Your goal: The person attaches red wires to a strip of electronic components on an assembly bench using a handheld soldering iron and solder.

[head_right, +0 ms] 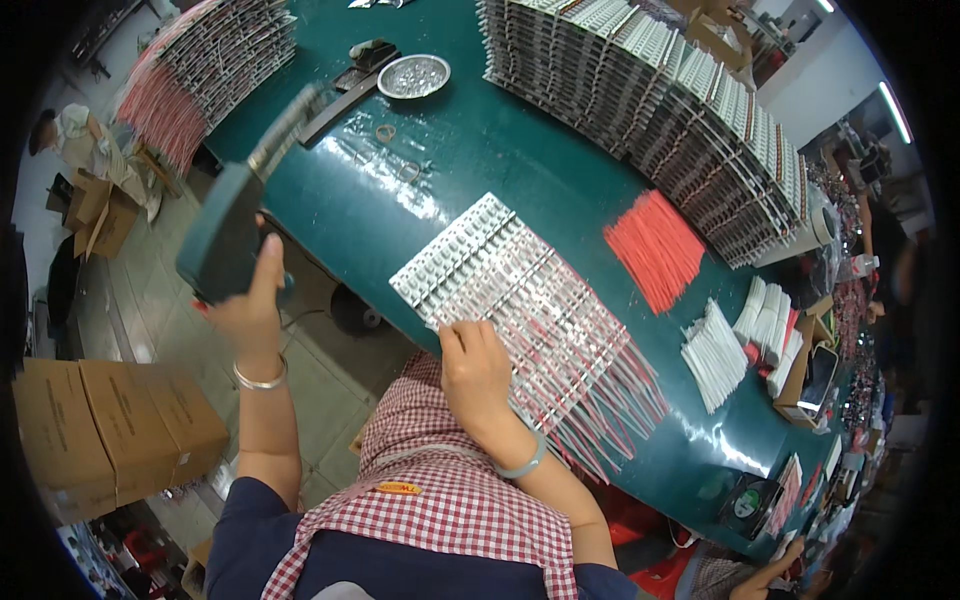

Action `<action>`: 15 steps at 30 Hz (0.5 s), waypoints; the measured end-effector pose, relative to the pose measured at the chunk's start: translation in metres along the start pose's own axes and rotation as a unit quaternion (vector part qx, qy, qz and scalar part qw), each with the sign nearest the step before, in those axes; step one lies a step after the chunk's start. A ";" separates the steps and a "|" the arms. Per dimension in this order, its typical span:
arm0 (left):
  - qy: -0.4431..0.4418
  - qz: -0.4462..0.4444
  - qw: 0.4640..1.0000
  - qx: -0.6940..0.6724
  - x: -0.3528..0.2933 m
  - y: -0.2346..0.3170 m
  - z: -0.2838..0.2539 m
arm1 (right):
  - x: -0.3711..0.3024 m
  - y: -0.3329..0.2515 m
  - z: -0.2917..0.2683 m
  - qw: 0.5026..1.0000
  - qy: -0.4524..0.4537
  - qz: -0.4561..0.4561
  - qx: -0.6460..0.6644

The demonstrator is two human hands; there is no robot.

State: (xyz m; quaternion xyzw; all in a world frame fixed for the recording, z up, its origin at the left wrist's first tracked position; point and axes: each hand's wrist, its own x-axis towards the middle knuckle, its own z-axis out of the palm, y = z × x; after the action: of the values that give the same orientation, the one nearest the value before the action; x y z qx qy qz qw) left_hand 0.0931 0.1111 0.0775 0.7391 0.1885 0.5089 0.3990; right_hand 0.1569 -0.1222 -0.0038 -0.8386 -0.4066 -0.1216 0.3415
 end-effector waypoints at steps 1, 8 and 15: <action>-0.006 0.066 0.998 0.021 0.022 -0.002 0.014 | 0.003 0.001 -0.007 1.000 0.009 0.009 0.019; -0.103 -0.179 0.978 0.035 0.108 -0.106 0.110 | 0.057 0.055 -0.085 0.995 0.096 0.038 -0.009; -0.081 -0.219 0.963 -0.133 0.044 -0.050 0.106 | 0.057 0.198 -0.121 0.972 0.129 0.176 -0.086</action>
State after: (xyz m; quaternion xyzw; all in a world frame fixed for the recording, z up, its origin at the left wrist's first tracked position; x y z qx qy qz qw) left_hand 0.2128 0.1298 0.0472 0.6594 0.2431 0.3678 0.6090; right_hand 0.3536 -0.2551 0.0189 -0.9004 -0.1935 -0.2014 0.3335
